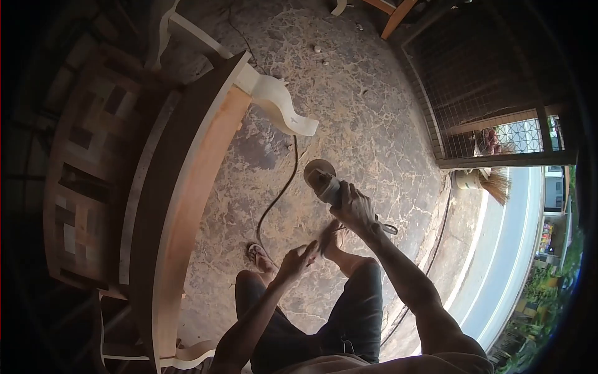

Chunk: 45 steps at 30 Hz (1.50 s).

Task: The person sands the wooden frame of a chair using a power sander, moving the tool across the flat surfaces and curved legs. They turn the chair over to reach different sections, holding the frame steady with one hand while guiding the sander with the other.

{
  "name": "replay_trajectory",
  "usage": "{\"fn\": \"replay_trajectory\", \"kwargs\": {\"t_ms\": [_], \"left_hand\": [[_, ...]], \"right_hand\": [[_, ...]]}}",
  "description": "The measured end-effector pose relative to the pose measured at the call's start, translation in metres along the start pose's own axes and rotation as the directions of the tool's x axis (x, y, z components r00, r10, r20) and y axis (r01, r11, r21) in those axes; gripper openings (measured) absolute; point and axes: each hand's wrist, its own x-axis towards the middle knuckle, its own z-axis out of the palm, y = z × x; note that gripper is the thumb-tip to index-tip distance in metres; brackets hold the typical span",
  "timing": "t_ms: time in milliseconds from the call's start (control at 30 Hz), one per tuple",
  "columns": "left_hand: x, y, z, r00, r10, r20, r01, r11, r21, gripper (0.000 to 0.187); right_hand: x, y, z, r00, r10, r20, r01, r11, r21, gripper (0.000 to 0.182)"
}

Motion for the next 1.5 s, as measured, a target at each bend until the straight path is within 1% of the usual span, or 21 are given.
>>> {"fn": "replay_trajectory", "kwargs": {"t_ms": [33,67,100,167,233,333,367,433,467,533,633,833,900,933,967,1067,1200,1233,1367,1467,1500], "left_hand": [[0.046,0.008,-0.01,0.999,-0.026,0.029,0.03,0.985,-0.171,0.098],[0.079,0.023,-0.017,0.997,0.011,0.079,0.016,0.942,-0.335,0.102],[0.105,0.043,-0.021,0.995,0.067,0.07,-0.03,0.9,-0.436,0.105],[0.166,0.051,-0.032,0.961,0.275,-0.016,-0.217,0.722,-0.657,0.103],[0.197,0.075,-0.045,0.902,0.366,-0.228,-0.42,0.623,-0.659,0.097],[0.225,0.113,-0.065,0.811,0.475,-0.342,-0.557,0.446,-0.7,0.091],[0.228,0.119,-0.071,0.792,0.48,-0.377,-0.585,0.422,-0.693,0.09],[0.237,0.137,-0.082,0.737,0.515,-0.438,-0.649,0.355,-0.674,0.086],[0.244,0.138,-0.088,0.721,0.556,-0.414,-0.655,0.351,-0.669,0.086],[0.254,0.142,-0.1,0.675,0.64,-0.368,-0.674,0.331,-0.661,0.085],[0.281,0.13,-0.104,0.676,0.654,-0.34,-0.636,0.285,-0.717,0.08],[0.333,0.099,-0.091,0.629,0.72,-0.294,-0.574,0.175,-0.8,0.074],[0.346,0.086,-0.085,0.632,0.732,-0.255,-0.499,0.133,-0.856,0.072],[0.348,0.084,-0.083,0.636,0.722,-0.274,-0.508,0.125,-0.852,0.072],[0.348,0.083,-0.08,0.64,0.71,-0.294,-0.519,0.117,-0.847,0.073],[0.343,0.085,-0.083,0.621,0.731,-0.283,-0.508,0.1,-0.856,0.077],[0.335,0.097,-0.085,0.598,0.763,-0.245,-0.507,0.123,-0.853,0.077],[0.339,0.097,-0.082,0.604,0.765,-0.224,-0.532,0.178,-0.827,0.089],[0.348,0.079,-0.058,0.607,0.755,-0.247,-0.536,0.159,-0.829,0.088],[0.358,0.061,-0.047,0.696,0.693,-0.187,-0.443,0.21,-0.872,0.084],[0.361,0.06,-0.047,0.731,0.652,-0.199,-0.419,0.199,-0.886,0.081]], "right_hand": [[0.02,0.003,0.018,0.994,-0.111,-0.014,0.11,0.993,-0.037,0.045],[0.036,0.003,0.037,0.977,-0.212,-0.027,0.209,0.975,-0.073,0.044],[0.054,0.006,0.054,0.959,-0.278,-0.048,0.27,0.955,-0.126,0.049],[0.09,0.007,0.083,0.907,-0.413,-0.085,0.384,0.892,-0.237,0.057],[0.126,-0.004,0.096,0.887,-0.456,-0.064,0.413,0.85,-0.327,0.046],[0.159,-0.022,0.103,0.833,-0.546,-0.092,0.439,0.752,-0.491,0.029],[0.166,-0.029,0.107,0.806,-0.583,-0.107,0.441,0.711,-0.548,0.023],[0.186,-0.037,0.112,0.829,-0.554,-0.07,0.419,0.7,-0.577,0.018],[0.19,-0.04,0.116,0.846,-0.531,-0.045,0.407,0.698,-0.589,0.017],[0.197,-0.043,0.121,0.852,-0.518,-0.075,0.387,0.72,-0.576,0.018],[0.2,-0.037,0.136,0.87,-0.48,-0.112,0.337,0.746,-0.575,0.019],[0.182,-0.002,0.175,0.84,-0.532,-0.103,0.3,0.615,-0.729,0.023],[0.179,0.008,0.185,0.833,-0.543,-0.102,0.298,0.597,-0.745,0.024],[0.183,0.013,0.19,0.825,-0.555,-0.101,0.301,0.585,-0.753,0.025],[0.187,0.022,0.199,0.807,-0.57,-0.154,0.329,0.651,-0.684,0.026],[0.184,0.007,0.19,0.86,-0.505,-0.069,0.286,0.591,-0.754,0.027],[0.176,-0.002,0.171,0.81,-0.567,-0.149,0.252,0.567,-0.784,0.028],[0.177,0.003,0.171,0.805,-0.573,-0.154,0.246,0.559,-0.791,0.027],[0.172,0.034,0.186,0.786,-0.602,-0.138,0.254,0.519,-0.816,0.028],[0.167,0.056,0.206,0.774,-0.629,-0.076,0.272,0.438,-0.857,0.029],[0.165,0.052,0.209,0.724,-0.687,-0.062,0.257,0.352,-0.9,0.029]]}}
